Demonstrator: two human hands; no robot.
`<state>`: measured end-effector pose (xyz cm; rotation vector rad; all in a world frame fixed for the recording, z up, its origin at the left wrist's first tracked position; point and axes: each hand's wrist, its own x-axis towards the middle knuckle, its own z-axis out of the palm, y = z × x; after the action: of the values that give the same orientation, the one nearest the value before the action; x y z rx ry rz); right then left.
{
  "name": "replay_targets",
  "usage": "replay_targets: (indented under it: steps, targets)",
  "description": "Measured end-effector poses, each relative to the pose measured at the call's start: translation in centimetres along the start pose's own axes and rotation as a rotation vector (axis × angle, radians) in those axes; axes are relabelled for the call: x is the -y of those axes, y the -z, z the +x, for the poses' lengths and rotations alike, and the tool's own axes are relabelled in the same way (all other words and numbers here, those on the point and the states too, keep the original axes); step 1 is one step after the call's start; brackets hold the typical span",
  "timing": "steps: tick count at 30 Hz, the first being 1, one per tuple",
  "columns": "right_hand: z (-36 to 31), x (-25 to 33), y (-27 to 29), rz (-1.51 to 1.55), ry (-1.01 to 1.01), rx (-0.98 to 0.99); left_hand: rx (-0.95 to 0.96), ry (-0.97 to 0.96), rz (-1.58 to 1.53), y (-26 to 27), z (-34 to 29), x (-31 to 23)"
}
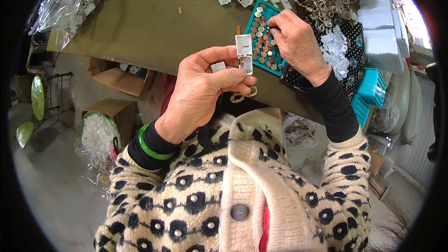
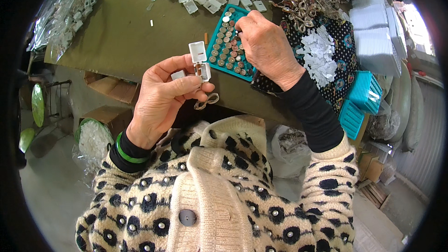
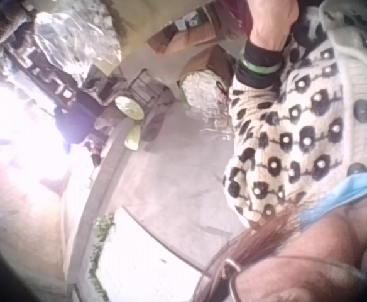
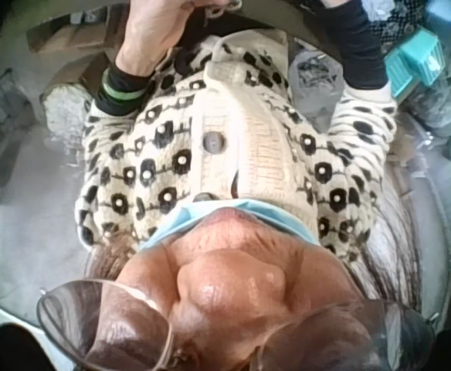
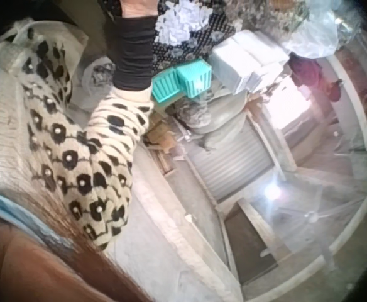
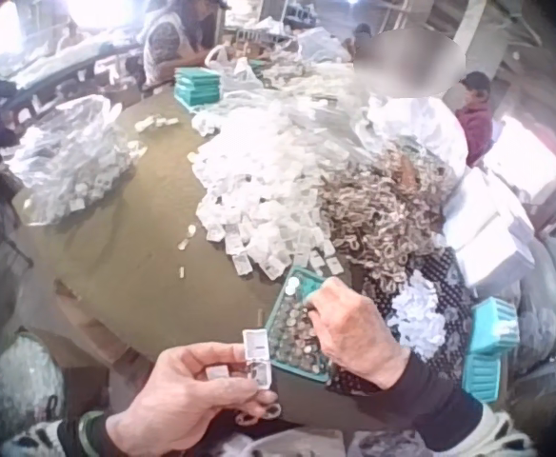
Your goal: The person assembles small electronic components by hand, inserting metal pins and circular parts into white plastic housings. They repeatedly pick parts from a teal tray and the table, align and press them into the housings, and set the assembled units aside.
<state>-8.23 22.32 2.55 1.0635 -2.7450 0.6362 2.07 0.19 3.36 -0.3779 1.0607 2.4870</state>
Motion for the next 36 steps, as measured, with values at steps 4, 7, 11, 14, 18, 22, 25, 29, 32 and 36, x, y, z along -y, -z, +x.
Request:
replay_targets:
  steps: [4,7,11,14,18,22,25,29,32,36]
  targets:
    - [0.6,0.1,0.7,-0.012,0.053,0.031,-0.005,-0.065,0.01,-0.2,-0.2,0.0]
    - [0.7,1.9,1.0,0.041,-0.027,-0.025,-0.02,-0.096,0.045,-0.1,-0.3,-0.2]
    - [-0.9,6.5,1.3,0.161,0.017,-0.132,-0.079,-0.167,0.175,-0.1,-0.3,-0.3]
    - [-1.2,8.6,0.5,0.04,0.21,-0.228,-0.089,-0.207,0.238,-0.4,0.0,-0.1]
    - [-1.5,9.5,0.1,-0.092,0.197,-0.246,-0.091,-0.185,0.201,-0.7,-0.1,0.3]
    - [-2.0,9.6,0.5,0.021,0.123,-0.277,-0.076,-0.175,0.131,-0.9,-0.3,0.6]
    - [-2.3,9.7,0.5,0.097,0.095,-0.276,-0.075,-0.172,0.188,-0.9,-0.3,0.7]
    - [-2.6,9.7,0.6,0.077,0.059,-0.237,-0.082,-0.155,0.204,-1.1,-0.2,0.9]
    - [-2.8,9.7,0.8,0.146,0.027,-0.288,-0.074,-0.145,0.182,-1.4,-0.3,1.0]
    - [-3.1,9.4,1.0,0.206,-0.007,-0.332,-0.07,-0.123,0.159,-1.7,-0.3,1.0]
